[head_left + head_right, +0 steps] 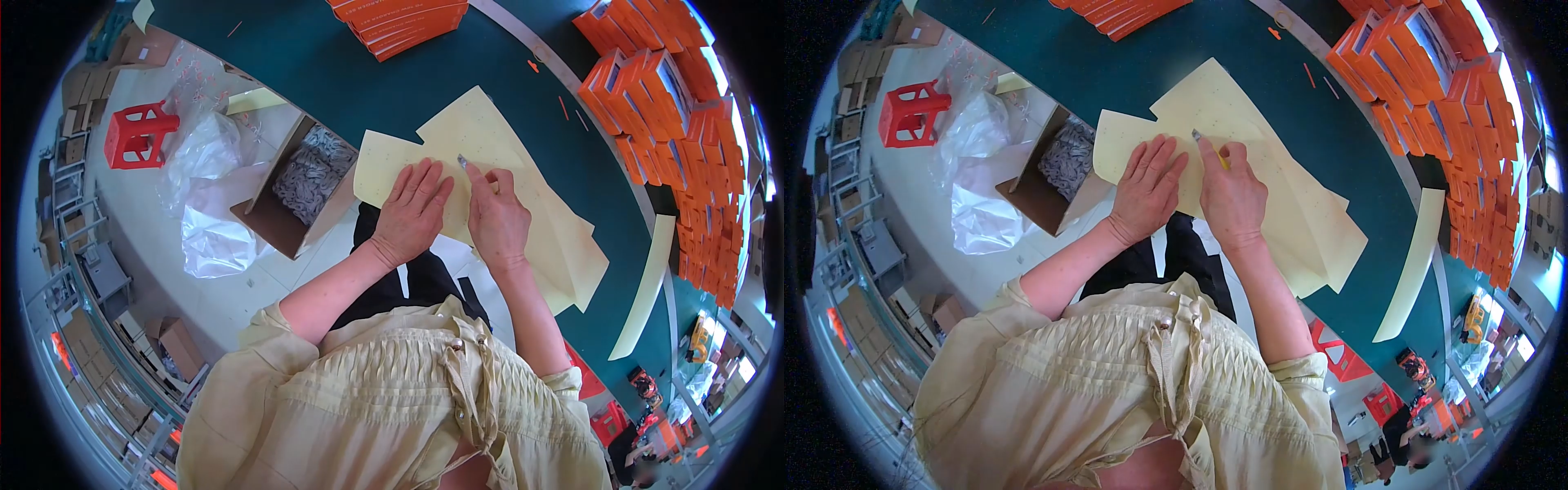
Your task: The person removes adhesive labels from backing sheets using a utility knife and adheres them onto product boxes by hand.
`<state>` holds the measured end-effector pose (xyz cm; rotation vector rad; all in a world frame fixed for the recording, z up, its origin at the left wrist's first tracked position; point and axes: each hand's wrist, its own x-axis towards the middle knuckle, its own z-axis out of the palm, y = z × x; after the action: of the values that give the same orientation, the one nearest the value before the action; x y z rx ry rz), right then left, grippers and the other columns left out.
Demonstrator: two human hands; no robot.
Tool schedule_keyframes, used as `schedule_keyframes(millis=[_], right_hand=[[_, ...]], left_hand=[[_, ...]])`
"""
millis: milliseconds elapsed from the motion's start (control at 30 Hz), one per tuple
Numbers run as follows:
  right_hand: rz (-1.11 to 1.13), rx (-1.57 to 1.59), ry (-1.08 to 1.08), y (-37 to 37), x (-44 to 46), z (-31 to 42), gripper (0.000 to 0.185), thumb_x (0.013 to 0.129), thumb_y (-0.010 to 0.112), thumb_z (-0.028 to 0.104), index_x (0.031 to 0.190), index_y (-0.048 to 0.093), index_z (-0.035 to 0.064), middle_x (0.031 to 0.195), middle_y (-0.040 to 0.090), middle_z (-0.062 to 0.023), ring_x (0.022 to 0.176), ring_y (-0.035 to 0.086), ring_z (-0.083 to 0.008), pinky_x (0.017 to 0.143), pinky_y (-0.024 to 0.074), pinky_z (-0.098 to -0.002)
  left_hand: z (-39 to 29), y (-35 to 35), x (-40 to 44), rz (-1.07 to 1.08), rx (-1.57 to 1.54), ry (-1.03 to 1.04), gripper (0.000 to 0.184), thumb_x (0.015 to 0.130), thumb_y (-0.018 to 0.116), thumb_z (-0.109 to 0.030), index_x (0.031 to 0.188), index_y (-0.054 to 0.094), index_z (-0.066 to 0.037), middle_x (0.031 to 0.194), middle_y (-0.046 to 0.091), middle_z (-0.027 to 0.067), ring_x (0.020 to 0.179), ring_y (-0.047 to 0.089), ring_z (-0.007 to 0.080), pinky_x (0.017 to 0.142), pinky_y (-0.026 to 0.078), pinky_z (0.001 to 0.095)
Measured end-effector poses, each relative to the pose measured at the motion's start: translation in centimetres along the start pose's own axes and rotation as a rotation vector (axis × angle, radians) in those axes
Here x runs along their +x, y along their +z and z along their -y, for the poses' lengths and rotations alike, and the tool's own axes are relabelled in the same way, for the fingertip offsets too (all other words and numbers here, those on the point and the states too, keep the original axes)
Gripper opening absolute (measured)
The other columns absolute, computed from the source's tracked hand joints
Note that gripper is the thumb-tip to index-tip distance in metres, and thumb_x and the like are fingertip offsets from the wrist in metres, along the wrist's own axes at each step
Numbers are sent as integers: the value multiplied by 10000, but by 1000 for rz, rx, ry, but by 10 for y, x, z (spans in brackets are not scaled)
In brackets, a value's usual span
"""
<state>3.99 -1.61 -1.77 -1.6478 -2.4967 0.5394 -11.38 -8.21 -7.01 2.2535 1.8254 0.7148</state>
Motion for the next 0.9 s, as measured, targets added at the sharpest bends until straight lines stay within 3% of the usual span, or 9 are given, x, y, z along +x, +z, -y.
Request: schedule_keyframes(millis=[267, 367, 467, 667, 733, 767, 867, 900], right_hand=[[104, -60, 39, -8, 12, 6, 506, 852, 612, 102, 1331, 545, 252, 1044, 563, -88, 824, 674, -239, 587, 523, -384], [130, -155, -8, -10, 18, 6, 457, 899, 572, 112, 1334, 536, 248, 925, 574, -51, 691, 648, -222, 558, 500, -391], [153, -145, -27, -13, 23, 5, 462, 893, 569, 97, 1330, 547, 247, 871, 576, -60, 700, 651, -232, 573, 500, -391], [-36, 295, -11, -52, 30, 22, 433, 909, 568, 38, 1313, 591, 192, 827, 593, -89, 673, 588, -223, 603, 463, -345], [-164, 377, -100, -75, 34, 35, 446, 902, 580, 34, 1313, 596, 206, 753, 542, -84, 608, 559, -234, 576, 454, -354], [-232, 417, -145, -88, 36, 42, 453, 898, 586, 31, 1313, 598, 213, 716, 516, -82, 576, 544, -239, 563, 450, -359], [-332, 442, -172, -139, 46, 79, 492, 880, 602, -6, 1319, 604, 215, 714, 494, -65, 557, 500, -193, 528, 428, -321], [-391, 418, -219, -146, 54, 86, 497, 878, 610, -3, 1323, 603, 219, 710, 488, -56, 551, 492, -179, 519, 424, -310]], left_hand=[[0, -1, 0, 24, -1, 2, 493, 805, 602, -93, 1293, 561, -35, 1425, 452, 171, 1380, 383, 325, 1155, 272, 470], [0, -1, 0, 30, -13, 1, 513, 809, 607, -81, 1316, 546, -36, 1432, 443, 170, 1379, 381, 331, 1152, 270, 478], [0, -2, 0, 38, -9, 5, 504, 813, 605, -87, 1310, 548, -29, 1426, 447, 173, 1376, 382, 332, 1149, 274, 481], [1, -15, 5, 109, 4, 35, 472, 830, 588, -113, 1288, 552, -6, 1402, 451, 199, 1351, 399, 352, 1130, 300, 493], [4, -17, 7, 138, 10, 55, 464, 834, 583, -118, 1281, 549, 3, 1400, 443, 208, 1341, 402, 361, 1121, 307, 500], [1, -25, 12, 68, -14, 64, 377, 816, 594, -114, 1174, 609, 3, 1302, 535, 198, 1286, 471, 339, 1089, 354, 480], [17, -50, 26, 134, -412, 25, 264, 819, 605, -101, 1064, 645, -13, 1141, 640, 163, 1105, 606, 310, 975, 462, 440], [22, -68, 36, 24, -546, -80, 163, 841, 607, -78, 986, 649, -15, 986, 687, 139, 877, 673, 311, 811, 536, 414]])
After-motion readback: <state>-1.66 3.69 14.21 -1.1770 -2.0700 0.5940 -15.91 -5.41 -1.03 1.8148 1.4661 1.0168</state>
